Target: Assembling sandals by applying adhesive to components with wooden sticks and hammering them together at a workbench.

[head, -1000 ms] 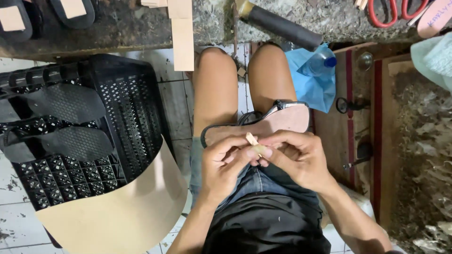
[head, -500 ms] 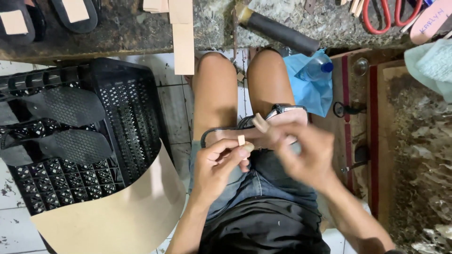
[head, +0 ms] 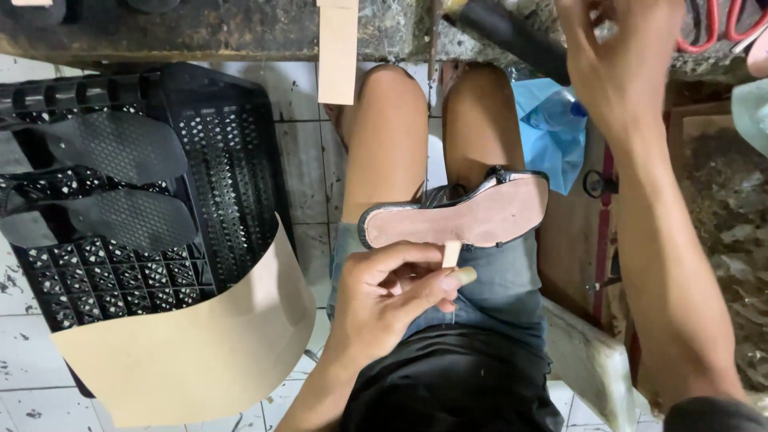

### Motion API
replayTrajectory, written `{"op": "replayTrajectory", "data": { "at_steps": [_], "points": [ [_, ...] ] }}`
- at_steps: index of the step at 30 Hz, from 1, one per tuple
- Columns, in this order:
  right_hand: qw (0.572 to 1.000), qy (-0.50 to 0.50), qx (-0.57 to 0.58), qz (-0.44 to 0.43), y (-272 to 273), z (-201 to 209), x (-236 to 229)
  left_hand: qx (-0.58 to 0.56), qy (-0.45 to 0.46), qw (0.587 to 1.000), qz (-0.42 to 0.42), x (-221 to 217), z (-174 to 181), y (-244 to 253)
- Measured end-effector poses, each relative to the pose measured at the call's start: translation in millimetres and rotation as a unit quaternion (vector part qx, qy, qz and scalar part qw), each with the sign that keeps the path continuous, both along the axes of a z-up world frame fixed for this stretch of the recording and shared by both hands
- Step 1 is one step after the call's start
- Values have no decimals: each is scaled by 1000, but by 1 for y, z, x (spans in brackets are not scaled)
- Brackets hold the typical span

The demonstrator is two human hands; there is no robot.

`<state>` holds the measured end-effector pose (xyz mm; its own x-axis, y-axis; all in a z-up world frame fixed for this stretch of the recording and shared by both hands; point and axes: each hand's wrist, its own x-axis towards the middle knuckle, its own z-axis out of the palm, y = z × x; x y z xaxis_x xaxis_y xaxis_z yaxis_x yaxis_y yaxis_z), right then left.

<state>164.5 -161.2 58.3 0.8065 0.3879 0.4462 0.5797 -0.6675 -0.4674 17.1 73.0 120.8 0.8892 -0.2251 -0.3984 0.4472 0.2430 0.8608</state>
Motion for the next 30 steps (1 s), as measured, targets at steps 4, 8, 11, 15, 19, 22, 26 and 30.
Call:
{"op": "replayTrajectory", "data": {
  "at_steps": [4, 8, 11, 15, 19, 22, 26, 30],
  "points": [
    [956, 260, 129, -28, 35, 65, -78, 210, -271, 939, 18, -5, 5, -2],
    [909, 348, 222, 49, 56, 93, -135, 327, -380, 849, 168, -5, 40, -26],
    [892, 323, 316, -1, 60, 91, -159, 260, -434, 862, -36, -12, 48, 2],
    [882, 309, 356, 15, 56, 86, -172, 226, -377, 895, -83, -19, 56, 7],
    [882, 306, 359, 6, 56, 85, -179, 270, -488, 830, -5, -22, 38, -1],
    [899, 293, 326, 5, 56, 85, -176, 284, -520, 805, 13, -19, 35, -1],
    [905, 314, 287, -30, 52, 74, -175, 263, -464, 846, 11, -18, 28, -2],
    [896, 360, 240, -96, 52, 50, -167, 379, -370, 848, 26, -24, -21, 13]
  ]
}}
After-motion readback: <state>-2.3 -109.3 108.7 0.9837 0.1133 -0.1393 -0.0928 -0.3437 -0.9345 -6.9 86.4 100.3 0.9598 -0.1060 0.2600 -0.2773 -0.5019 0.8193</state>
